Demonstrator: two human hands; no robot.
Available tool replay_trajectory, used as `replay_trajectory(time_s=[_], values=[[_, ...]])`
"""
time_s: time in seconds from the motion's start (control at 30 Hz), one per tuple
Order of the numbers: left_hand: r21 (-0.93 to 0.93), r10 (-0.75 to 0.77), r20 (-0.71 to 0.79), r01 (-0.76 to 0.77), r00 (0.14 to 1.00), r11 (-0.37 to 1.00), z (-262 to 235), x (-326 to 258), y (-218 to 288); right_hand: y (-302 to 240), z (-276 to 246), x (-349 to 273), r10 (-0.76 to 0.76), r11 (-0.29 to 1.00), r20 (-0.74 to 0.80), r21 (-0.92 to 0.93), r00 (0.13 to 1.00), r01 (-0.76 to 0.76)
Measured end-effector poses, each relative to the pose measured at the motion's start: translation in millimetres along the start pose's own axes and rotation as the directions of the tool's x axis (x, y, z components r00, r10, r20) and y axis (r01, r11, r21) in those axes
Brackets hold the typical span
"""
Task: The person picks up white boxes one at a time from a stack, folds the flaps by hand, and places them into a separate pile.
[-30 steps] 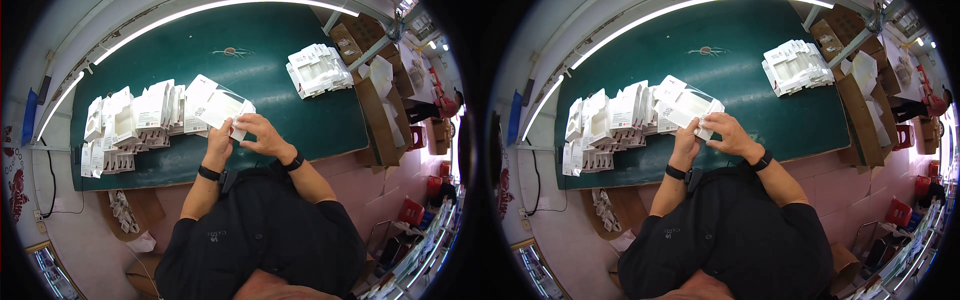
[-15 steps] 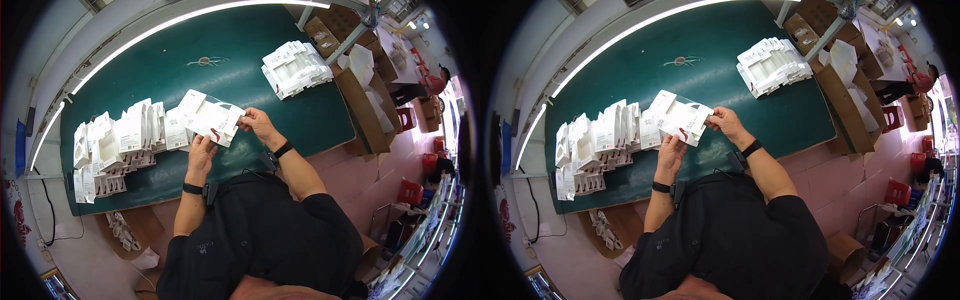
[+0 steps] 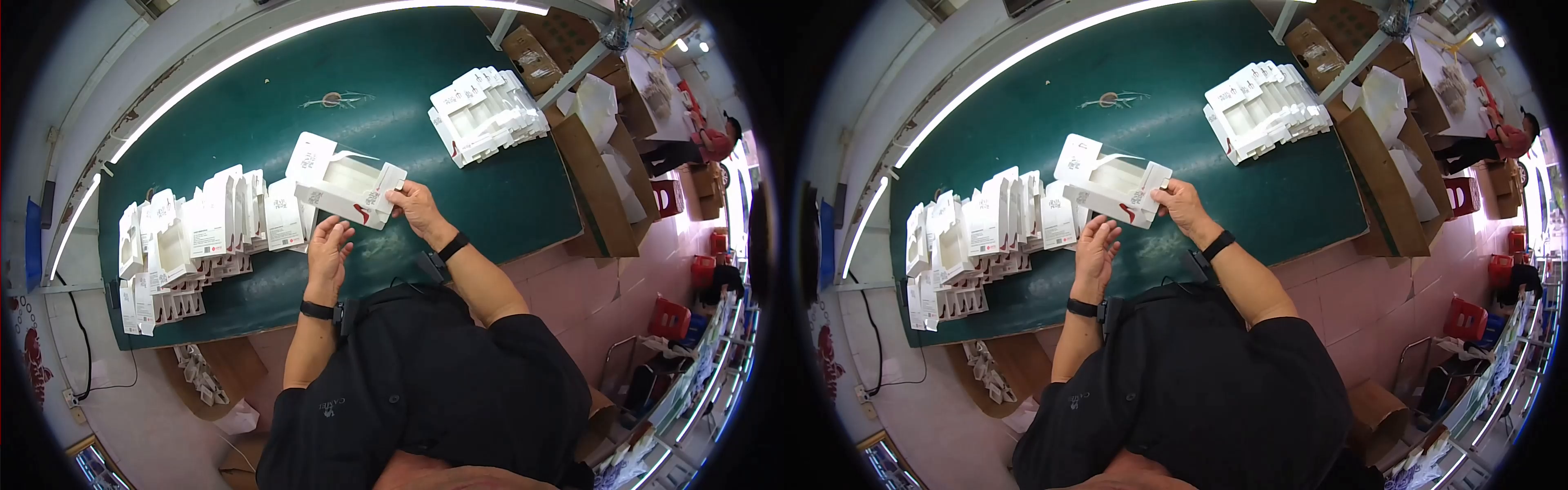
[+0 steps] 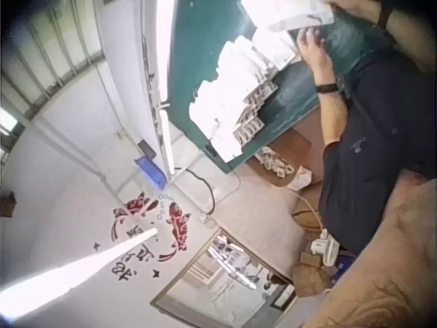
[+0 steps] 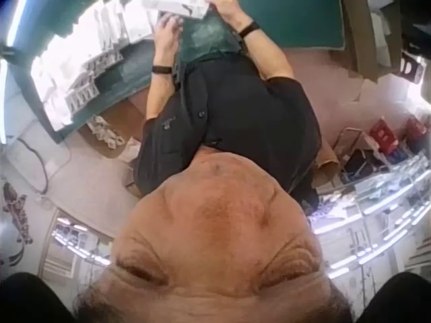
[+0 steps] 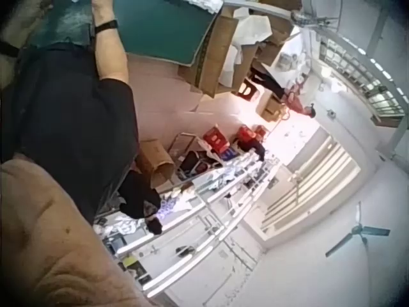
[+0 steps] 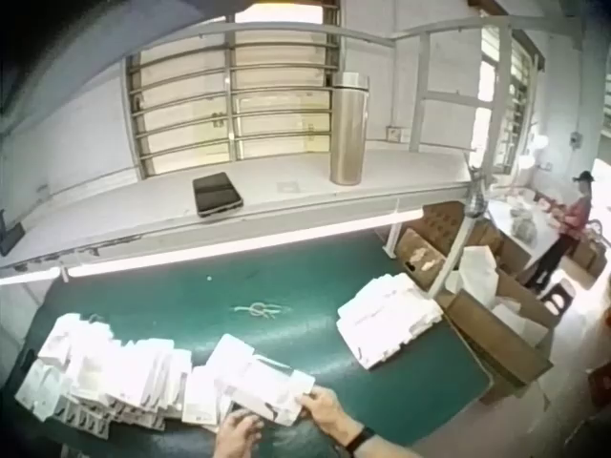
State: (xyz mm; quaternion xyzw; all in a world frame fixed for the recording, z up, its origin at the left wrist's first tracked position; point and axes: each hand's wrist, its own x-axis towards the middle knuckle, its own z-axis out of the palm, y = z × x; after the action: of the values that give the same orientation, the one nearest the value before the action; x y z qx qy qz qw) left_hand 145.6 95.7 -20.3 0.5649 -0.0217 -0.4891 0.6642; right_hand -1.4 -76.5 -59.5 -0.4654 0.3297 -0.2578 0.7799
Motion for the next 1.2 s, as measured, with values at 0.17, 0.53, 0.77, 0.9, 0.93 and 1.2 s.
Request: replay_trajectory(time_s=[0.17,0.53,0.77,0.9,0.93,1.2], values=[[-0.040,-0.010,-0.051,0.008,0.999,0.999,-26,4,1,0,-77,45,-0.094,0.995,-0.415,-0.053,0.905,0.079],[-0.061,0.105,-0.494,-0.155,0.863,0.986,-116,9,-13,18,-169,80,-0.230,0.928,-0.753,-0.361,0.617,-0.095],[-0.049,0.120,-0.638,-0.195,0.760,0.980,-129,25,-20,18,-164,77,-0.426,0.708,-0.749,-0.626,0.508,-0.328],[-0.038,0.104,-0.702,-0.182,0.704,0.983,-126,38,-16,10,-160,63,-0.393,0.741,-0.748,-0.603,0.535,-0.297],[-0.026,0.103,-0.694,-0.168,0.712,0.986,-123,42,-15,11,-159,60,-0.417,0.733,-0.756,-0.608,0.504,-0.305],[-0.064,0.015,-0.669,-0.078,0.743,0.995,-130,50,-8,29,-121,36,-0.461,0.759,-0.675,-0.636,0.576,-0.137]])
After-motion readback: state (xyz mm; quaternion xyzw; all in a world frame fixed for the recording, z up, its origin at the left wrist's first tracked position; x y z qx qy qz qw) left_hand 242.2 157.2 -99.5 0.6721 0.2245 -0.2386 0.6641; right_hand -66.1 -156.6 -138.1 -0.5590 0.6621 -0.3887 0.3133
